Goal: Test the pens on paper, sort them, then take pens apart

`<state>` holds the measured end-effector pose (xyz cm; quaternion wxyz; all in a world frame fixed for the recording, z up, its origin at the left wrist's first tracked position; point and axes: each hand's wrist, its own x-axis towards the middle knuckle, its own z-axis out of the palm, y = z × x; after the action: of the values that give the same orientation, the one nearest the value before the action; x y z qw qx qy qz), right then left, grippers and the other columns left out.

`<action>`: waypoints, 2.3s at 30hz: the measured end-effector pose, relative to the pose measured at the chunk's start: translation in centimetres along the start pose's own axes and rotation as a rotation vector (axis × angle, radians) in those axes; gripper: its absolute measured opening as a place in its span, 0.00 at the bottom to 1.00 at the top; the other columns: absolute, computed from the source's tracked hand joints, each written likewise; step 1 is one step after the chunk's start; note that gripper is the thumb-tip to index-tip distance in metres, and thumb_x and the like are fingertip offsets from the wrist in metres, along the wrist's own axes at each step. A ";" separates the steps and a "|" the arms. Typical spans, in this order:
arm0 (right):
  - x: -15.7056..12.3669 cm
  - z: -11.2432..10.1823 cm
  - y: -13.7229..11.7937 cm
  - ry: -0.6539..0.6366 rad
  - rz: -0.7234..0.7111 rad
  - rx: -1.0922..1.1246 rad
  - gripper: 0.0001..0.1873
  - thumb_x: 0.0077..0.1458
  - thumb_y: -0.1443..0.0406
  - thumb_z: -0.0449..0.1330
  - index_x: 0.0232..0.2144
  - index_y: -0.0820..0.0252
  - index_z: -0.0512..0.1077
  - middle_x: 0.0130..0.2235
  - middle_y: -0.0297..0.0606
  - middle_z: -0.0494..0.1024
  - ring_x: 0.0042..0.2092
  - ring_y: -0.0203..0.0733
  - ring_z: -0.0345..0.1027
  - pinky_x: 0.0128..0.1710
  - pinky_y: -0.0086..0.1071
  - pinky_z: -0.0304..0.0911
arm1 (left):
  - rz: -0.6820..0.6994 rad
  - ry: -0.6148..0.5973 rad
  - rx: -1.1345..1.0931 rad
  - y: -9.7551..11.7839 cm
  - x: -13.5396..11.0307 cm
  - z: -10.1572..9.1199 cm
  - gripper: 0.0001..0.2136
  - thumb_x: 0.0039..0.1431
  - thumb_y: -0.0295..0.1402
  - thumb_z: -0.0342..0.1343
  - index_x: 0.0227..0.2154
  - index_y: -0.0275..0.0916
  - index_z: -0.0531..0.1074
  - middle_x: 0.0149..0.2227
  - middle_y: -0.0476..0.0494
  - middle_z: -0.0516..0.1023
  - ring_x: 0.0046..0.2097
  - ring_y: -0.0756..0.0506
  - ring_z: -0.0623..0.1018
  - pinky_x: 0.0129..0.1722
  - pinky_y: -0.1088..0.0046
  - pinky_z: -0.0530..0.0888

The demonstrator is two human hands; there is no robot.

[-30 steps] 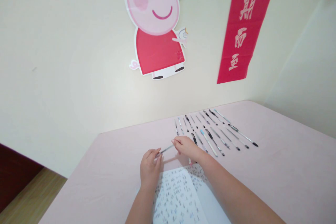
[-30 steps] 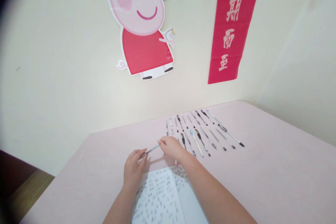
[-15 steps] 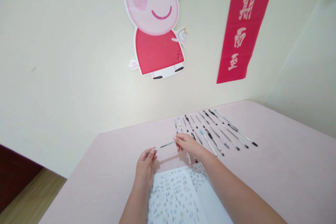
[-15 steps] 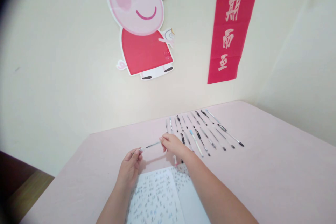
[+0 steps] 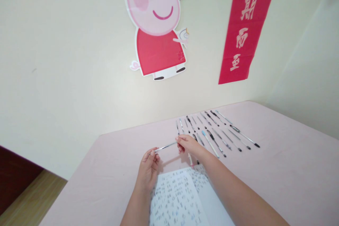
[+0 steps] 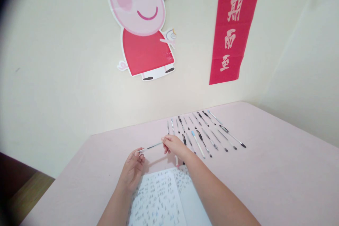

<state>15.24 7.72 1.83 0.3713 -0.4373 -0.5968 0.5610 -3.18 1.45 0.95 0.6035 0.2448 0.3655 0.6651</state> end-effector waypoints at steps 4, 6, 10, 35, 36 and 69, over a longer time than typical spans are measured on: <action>0.0 0.2 -0.1 0.016 0.026 0.032 0.17 0.56 0.57 0.49 0.19 0.60 0.60 0.15 0.27 0.64 0.19 0.31 0.62 0.20 0.24 0.53 | -0.157 -0.123 -0.205 0.8 -0.4 0.0 0.10 0.56 0.34 0.53 0.36 0.36 0.76 0.43 0.42 0.77 0.34 0.53 0.76 0.38 0.78 0.74; -0.1 0.2 -0.4 0.034 0.038 0.049 0.18 0.56 0.55 0.47 0.21 0.60 0.60 0.17 0.28 0.65 0.20 0.32 0.63 0.20 0.24 0.53 | -0.199 -0.162 -0.268 1.1 -0.3 -0.2 0.13 0.60 0.34 0.47 0.36 0.35 0.76 0.44 0.40 0.77 0.37 0.51 0.77 0.40 0.76 0.74; -0.6 -0.1 -1.1 0.198 -0.008 -0.110 0.18 0.58 0.54 0.45 0.25 0.59 0.62 0.19 0.30 0.67 0.23 0.33 0.64 0.22 0.25 0.53 | -0.186 -0.181 -0.303 1.0 -0.1 -0.7 0.14 0.61 0.29 0.44 0.37 0.36 0.76 0.45 0.41 0.77 0.38 0.51 0.78 0.42 0.75 0.74; -2.3 3.4 -1.5 0.142 -0.205 -0.696 0.22 0.54 0.67 0.50 0.53 0.51 0.64 0.38 0.34 0.78 0.38 0.38 0.69 0.47 0.34 0.54 | -0.088 -0.225 -0.107 0.5 -0.7 -0.4 0.07 0.51 0.32 0.60 0.33 0.36 0.75 0.40 0.44 0.75 0.35 0.53 0.74 0.41 0.76 0.72; -2.3 3.5 -1.4 0.143 -0.210 -0.698 0.22 0.54 0.67 0.50 0.52 0.51 0.64 0.38 0.34 0.78 0.38 0.38 0.69 0.48 0.35 0.53 | -0.077 -0.234 -0.084 0.4 -0.7 -0.4 0.07 0.50 0.33 0.60 0.32 0.37 0.75 0.40 0.45 0.75 0.34 0.53 0.74 0.41 0.76 0.72; -4.3 -0.4 -1.0 0.245 -0.209 -0.479 0.08 0.56 0.66 0.49 0.37 0.57 0.66 0.23 0.30 0.74 0.25 0.33 0.66 0.26 0.25 0.57 | -0.107 -0.415 0.257 -0.1 -1.6 0.8 0.16 0.49 0.36 0.60 0.43 0.43 0.72 0.53 0.45 0.67 0.38 0.52 0.72 0.43 0.74 0.69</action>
<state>16.96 3.78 3.08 0.3824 -0.5132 -0.7050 0.3057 -2.26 0.05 1.53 0.6637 0.4313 0.3278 0.5158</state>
